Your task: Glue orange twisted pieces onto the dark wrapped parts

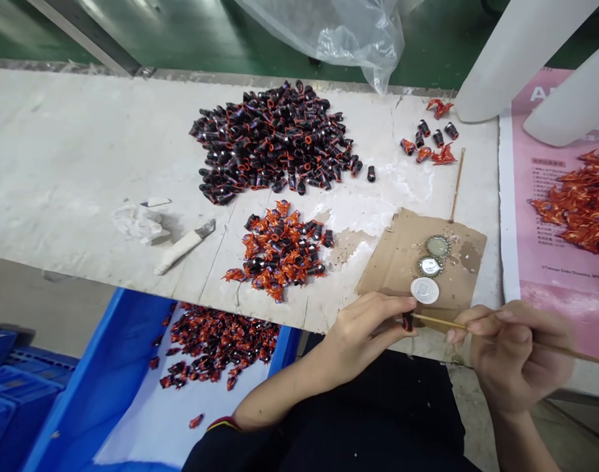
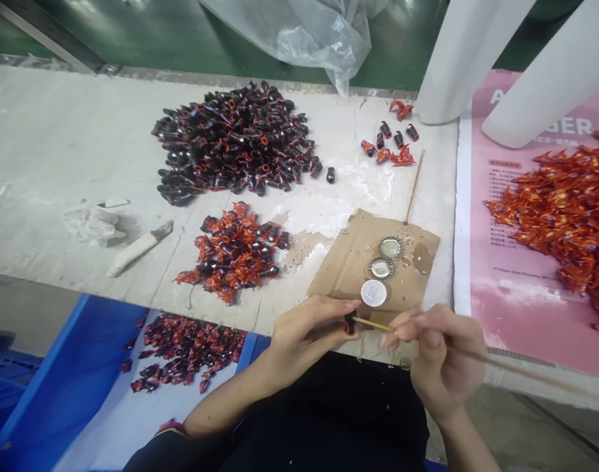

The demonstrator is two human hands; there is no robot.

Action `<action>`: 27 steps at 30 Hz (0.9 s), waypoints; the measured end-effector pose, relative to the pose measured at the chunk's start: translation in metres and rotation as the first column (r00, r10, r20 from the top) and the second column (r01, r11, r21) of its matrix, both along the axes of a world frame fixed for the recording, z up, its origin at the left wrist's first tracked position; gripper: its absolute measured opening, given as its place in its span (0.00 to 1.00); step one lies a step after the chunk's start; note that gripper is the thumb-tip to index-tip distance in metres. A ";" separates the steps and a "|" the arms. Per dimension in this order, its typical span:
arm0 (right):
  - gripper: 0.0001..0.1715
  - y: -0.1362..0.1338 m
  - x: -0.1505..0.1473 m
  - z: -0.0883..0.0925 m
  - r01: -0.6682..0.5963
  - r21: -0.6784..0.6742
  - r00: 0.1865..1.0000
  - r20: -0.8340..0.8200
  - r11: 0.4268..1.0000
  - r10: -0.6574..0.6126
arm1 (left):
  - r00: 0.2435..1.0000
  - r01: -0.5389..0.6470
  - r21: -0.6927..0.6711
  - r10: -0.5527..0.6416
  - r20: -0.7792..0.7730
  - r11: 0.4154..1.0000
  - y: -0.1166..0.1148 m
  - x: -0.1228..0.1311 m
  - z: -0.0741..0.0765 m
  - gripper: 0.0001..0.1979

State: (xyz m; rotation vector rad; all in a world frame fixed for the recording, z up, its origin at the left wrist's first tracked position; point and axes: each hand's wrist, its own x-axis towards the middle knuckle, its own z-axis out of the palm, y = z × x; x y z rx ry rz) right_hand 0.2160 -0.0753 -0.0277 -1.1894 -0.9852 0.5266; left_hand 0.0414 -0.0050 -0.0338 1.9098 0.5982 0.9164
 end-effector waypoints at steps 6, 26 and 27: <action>0.05 0.002 -0.006 0.002 0.036 0.042 0.988 -0.151 0.998 -0.029 | 1.000 0.000 -0.065 0.002 0.028 0.998 -0.001 0.000 -0.003 0.15; 0.04 0.003 -0.006 0.002 -0.038 0.008 0.978 -0.206 0.999 0.038 | 0.998 -0.043 -0.229 0.054 0.043 0.972 -0.001 -0.001 0.000 0.18; 0.03 0.002 -0.005 0.002 -0.036 -0.003 0.979 -0.200 0.999 0.035 | 0.997 -0.046 -0.219 0.057 0.043 0.975 0.000 -0.001 0.000 0.17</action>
